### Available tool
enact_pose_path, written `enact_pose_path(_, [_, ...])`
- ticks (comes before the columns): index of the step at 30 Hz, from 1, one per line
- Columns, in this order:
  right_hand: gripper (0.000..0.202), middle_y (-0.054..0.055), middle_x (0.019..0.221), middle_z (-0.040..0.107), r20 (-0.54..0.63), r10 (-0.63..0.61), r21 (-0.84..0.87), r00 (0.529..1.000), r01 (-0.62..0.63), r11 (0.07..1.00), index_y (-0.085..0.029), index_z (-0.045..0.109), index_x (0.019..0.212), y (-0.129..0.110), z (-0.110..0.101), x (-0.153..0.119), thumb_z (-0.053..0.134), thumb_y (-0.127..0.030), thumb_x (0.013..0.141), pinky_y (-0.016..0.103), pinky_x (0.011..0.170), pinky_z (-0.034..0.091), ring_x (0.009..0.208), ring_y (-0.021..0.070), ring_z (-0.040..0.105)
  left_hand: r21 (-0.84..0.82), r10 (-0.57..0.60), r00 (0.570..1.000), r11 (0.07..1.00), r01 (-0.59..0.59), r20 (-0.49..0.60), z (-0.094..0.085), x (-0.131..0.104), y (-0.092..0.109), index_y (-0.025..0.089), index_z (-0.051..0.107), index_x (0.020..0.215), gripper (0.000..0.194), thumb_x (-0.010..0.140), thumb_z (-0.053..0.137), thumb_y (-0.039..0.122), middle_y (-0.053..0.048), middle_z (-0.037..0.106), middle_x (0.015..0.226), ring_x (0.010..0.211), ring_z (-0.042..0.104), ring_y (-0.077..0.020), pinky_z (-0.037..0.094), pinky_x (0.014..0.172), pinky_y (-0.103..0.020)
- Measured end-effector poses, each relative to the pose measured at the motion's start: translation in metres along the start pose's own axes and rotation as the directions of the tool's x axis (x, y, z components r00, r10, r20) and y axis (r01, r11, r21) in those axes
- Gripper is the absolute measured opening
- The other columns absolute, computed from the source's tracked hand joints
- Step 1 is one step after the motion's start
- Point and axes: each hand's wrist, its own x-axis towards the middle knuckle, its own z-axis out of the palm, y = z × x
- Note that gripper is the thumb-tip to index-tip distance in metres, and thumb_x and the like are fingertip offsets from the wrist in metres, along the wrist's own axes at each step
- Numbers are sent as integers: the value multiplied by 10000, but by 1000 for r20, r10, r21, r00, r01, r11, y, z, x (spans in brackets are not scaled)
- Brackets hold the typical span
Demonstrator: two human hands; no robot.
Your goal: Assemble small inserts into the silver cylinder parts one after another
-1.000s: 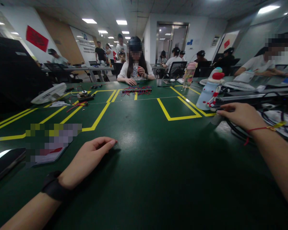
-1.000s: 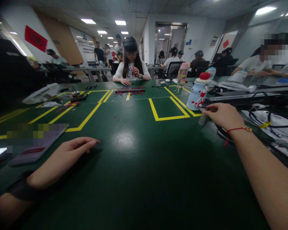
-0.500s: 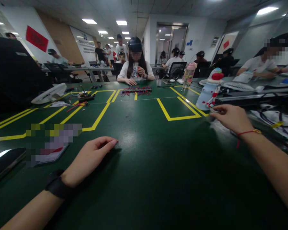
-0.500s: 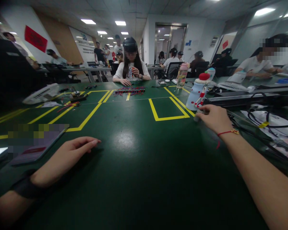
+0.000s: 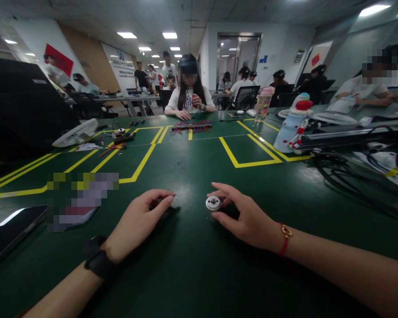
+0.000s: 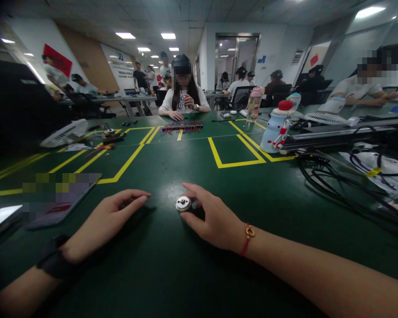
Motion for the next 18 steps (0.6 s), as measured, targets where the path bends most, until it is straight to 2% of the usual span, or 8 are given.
enact_pose_path(2, [611, 46, 1145, 603, 3, 76, 53, 997, -76, 996, -212, 341, 1307, 5, 0, 0, 627, -337, 781, 288, 871, 486, 966, 118, 586, -7, 109, 994, 994, -109, -4, 8, -3, 15, 274, 640, 1077, 319, 869, 476, 452, -20, 650, 1055, 905, 595, -201, 451, 787, -326])
enact_pose_path(5, [561, 30, 1098, 621, 10, 114, 88, 993, -114, 990, -209, 394, 1202, 7, -1, 2, 679, -326, 733, 273, 861, 480, 968, 114, 593, -59, 273, 961, 961, -270, 38, 22, -5, 42, 300, 645, 1082, 275, 879, 491, 400, -12, 630, 1079, 923, 583, -174, 464, 777, -299])
enact_pose_path(8, [495, 25, 1098, 621, 18, 117, 111, 993, -118, 987, -211, 411, 1166, 6, -1, 3, 663, -307, 751, 267, 873, 471, 990, 107, 593, -93, 354, 934, 933, -349, 50, 34, -2, 62, 267, 686, 996, 223, 863, 533, 364, -23, 648, 1005, 919, 579, -170, 454, 817, -306])
enact_pose_path(11, [477, 13, 1114, 616, 35, 88, 85, 995, -91, 992, -224, 432, 1187, 4, -1, 3, 646, -292, 766, 257, 874, 465, 1000, 101, 588, -107, 319, 948, 942, -318, -3, 35, 3, 67, 231, 705, 892, 189, 845, 564, 347, -28, 653, 939, 857, 583, -164, 457, 763, -293])
enact_pose_path(14, [475, -1, 1135, 603, -5, 47, 23, 999, -47, 999, -243, 462, 1213, 3, -2, 2, 630, -273, 770, 239, 870, 462, 993, 91, 579, -130, 251, 967, 958, -255, -42, 30, 5, 58, 236, 707, 891, 220, 854, 547, 383, -22, 657, 928, 827, 585, -163, 454, 722, -288])
enact_pose_path(18, [421, -4, 1076, 614, -53, 53, -39, 997, -55, 998, -231, 512, 1174, 5, -3, 1, 610, -253, 765, 227, 823, 472, 925, 87, 583, -57, 190, 981, 981, -187, 44, 33, 5, 39, 257, 729, 870, 194, 815, 599, 390, -12, 662, 927, 854, 595, -176, 447, 779, -306])
